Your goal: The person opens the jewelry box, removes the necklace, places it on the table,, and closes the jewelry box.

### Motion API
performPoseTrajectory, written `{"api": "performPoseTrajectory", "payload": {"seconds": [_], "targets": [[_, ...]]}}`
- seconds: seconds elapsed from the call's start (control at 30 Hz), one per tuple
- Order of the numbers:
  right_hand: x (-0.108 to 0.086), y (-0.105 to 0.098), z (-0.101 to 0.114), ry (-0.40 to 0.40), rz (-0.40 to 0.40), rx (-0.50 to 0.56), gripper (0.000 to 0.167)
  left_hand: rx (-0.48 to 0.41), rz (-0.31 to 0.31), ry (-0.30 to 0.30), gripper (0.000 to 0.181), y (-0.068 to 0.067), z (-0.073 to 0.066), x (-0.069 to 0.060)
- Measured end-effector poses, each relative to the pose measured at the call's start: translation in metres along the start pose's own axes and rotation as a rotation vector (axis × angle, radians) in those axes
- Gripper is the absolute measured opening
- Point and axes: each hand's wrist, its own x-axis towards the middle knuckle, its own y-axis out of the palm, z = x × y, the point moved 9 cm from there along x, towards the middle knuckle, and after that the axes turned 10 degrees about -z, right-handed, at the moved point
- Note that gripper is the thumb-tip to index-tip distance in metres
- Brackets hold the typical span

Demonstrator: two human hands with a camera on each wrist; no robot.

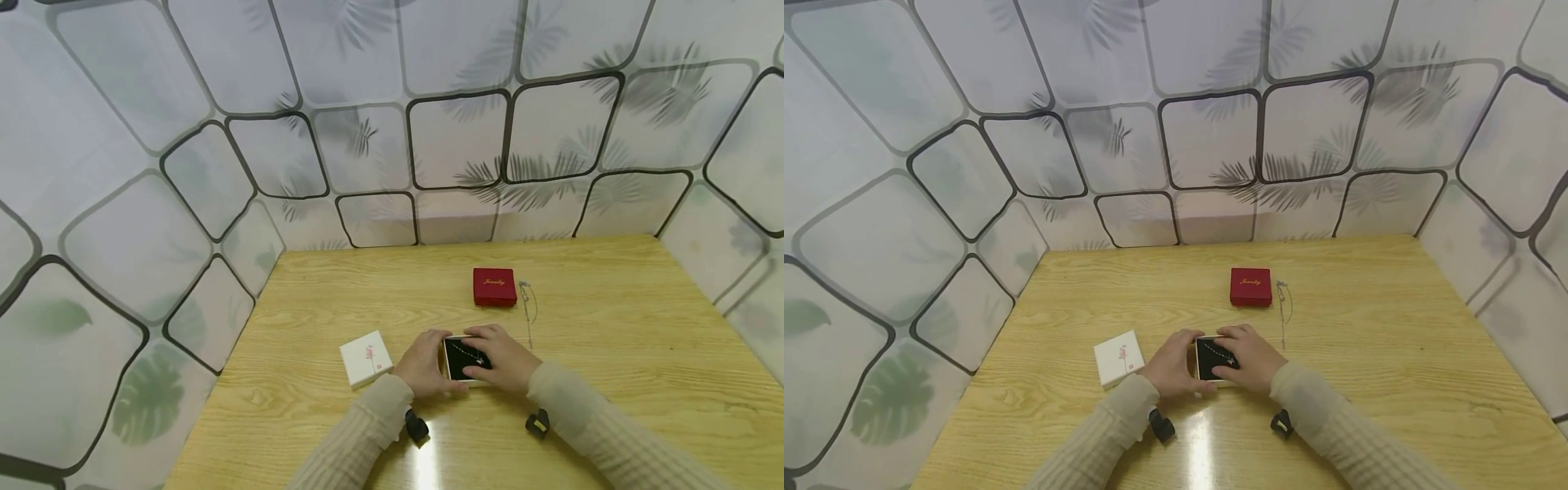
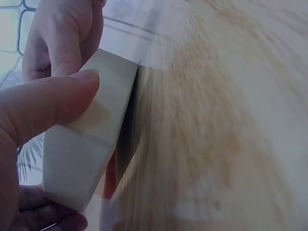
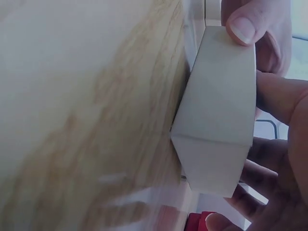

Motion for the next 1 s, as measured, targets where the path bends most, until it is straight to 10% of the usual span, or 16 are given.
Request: {"api": "performPoseTrajectory", "payload": {"seconds": [1.0], "targets": [[0.008, 0.015, -0.004, 0.015, 0.082, 0.096, 0.048, 0.015, -0.004, 0.015, 0.098, -0.002, 0.0, -0.001]]}}
